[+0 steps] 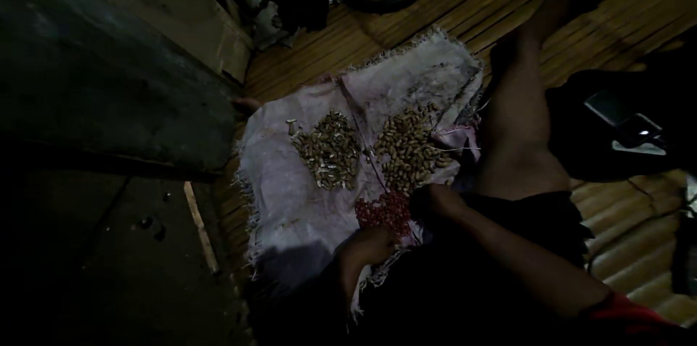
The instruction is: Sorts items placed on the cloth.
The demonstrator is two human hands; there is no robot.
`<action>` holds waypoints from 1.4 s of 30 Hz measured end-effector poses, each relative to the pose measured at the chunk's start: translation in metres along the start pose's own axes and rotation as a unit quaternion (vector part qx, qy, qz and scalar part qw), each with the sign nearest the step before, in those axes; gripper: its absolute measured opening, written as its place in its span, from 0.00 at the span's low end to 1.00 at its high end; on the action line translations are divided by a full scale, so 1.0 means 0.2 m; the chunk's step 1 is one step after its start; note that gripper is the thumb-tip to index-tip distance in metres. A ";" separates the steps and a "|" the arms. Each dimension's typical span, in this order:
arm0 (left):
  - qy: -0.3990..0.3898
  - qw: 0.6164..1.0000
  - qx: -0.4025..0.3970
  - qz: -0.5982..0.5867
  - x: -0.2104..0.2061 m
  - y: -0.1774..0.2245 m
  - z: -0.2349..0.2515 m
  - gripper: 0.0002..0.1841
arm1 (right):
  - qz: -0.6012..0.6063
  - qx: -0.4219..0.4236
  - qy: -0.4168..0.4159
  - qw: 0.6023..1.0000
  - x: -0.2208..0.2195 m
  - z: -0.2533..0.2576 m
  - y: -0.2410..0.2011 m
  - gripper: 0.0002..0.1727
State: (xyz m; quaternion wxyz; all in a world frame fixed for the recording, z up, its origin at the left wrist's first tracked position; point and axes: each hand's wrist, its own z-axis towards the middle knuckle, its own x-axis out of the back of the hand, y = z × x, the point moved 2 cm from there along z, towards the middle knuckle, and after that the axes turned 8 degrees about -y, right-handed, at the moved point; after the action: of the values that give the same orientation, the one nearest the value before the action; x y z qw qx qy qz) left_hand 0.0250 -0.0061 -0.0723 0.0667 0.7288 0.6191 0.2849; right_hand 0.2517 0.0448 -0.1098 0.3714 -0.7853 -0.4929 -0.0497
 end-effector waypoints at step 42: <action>0.218 0.961 0.169 0.005 0.08 0.01 0.13 0.23 | 0.224 0.067 0.026 0.972 0.02 0.02 0.03 0.16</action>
State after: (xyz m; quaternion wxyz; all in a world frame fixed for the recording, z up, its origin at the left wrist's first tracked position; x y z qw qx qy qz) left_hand 0.0401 0.0153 -0.0877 -0.1955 0.6527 0.6540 0.3288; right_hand 0.2578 0.0494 -0.1143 0.4377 -0.8473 -0.2970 0.0473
